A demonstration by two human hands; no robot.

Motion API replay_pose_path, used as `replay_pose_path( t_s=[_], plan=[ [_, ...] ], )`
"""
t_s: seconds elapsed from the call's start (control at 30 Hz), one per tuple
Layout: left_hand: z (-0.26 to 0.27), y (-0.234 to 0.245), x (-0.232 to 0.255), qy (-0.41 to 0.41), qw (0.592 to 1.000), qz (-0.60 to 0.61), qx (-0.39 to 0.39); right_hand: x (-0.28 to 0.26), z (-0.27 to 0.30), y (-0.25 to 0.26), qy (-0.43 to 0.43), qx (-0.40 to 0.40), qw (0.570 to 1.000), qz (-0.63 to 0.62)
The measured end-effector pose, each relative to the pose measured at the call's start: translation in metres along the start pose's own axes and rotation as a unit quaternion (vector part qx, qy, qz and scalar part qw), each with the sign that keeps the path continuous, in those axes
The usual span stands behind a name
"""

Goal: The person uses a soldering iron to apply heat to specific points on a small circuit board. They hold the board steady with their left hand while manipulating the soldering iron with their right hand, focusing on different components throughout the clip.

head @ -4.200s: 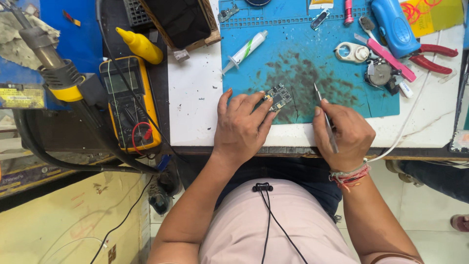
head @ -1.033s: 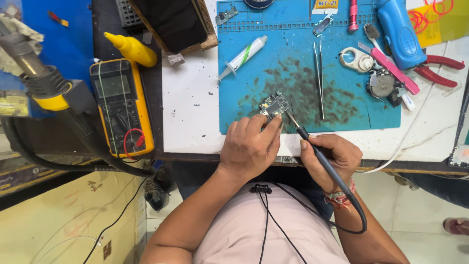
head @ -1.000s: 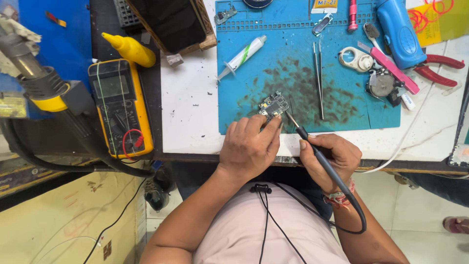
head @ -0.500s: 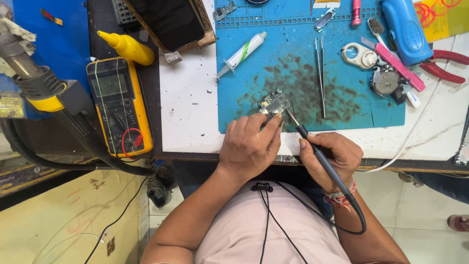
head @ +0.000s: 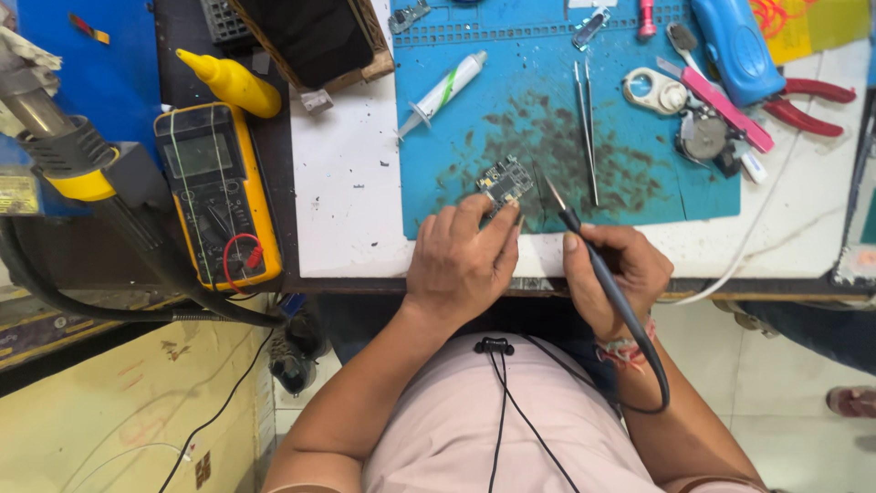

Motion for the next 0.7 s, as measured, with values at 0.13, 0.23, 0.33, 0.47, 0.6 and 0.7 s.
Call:
replay_pose_path(
  t_s=[0.13,0.23,0.33,0.47,0.6,0.7],
  plan=[
    [0.001,0.003,0.001,-0.012,1.0,-0.003,0.008,-0.004,0.0,0.0,0.006,0.01,0.998,0.06],
    [0.0,0.004,0.002,-0.011,1.0,-0.009,0.02,-0.004,-0.004,0.0,0.003,0.01,0.999,0.051],
    [0.002,0.004,0.002,-0.012,1.0,-0.015,0.016,-0.007,-0.003,-0.002,0.023,-0.006,0.998,0.057],
    [0.001,0.006,0.001,-0.01,1.0,-0.01,0.016,-0.014,-0.006,-0.002,0.063,-0.017,0.996,0.068],
    [0.003,0.004,0.002,-0.012,1.0,-0.012,0.011,-0.021,-0.005,-0.004,0.135,-0.039,0.986,0.092],
    [0.003,0.003,0.002,-0.015,1.0,-0.007,0.009,-0.018,-0.004,-0.003,0.133,-0.033,0.985,0.102]
  ],
)
Point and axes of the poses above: each hand's wrist, its own z-axis away from the middle knuckle, its own y-axis out of the back of the hand, x = y × z, the point moved 5 cm from there along -z, towards the middle knuckle, and after that the axes turned 10 degrees about -y, right-handed, at the moved point
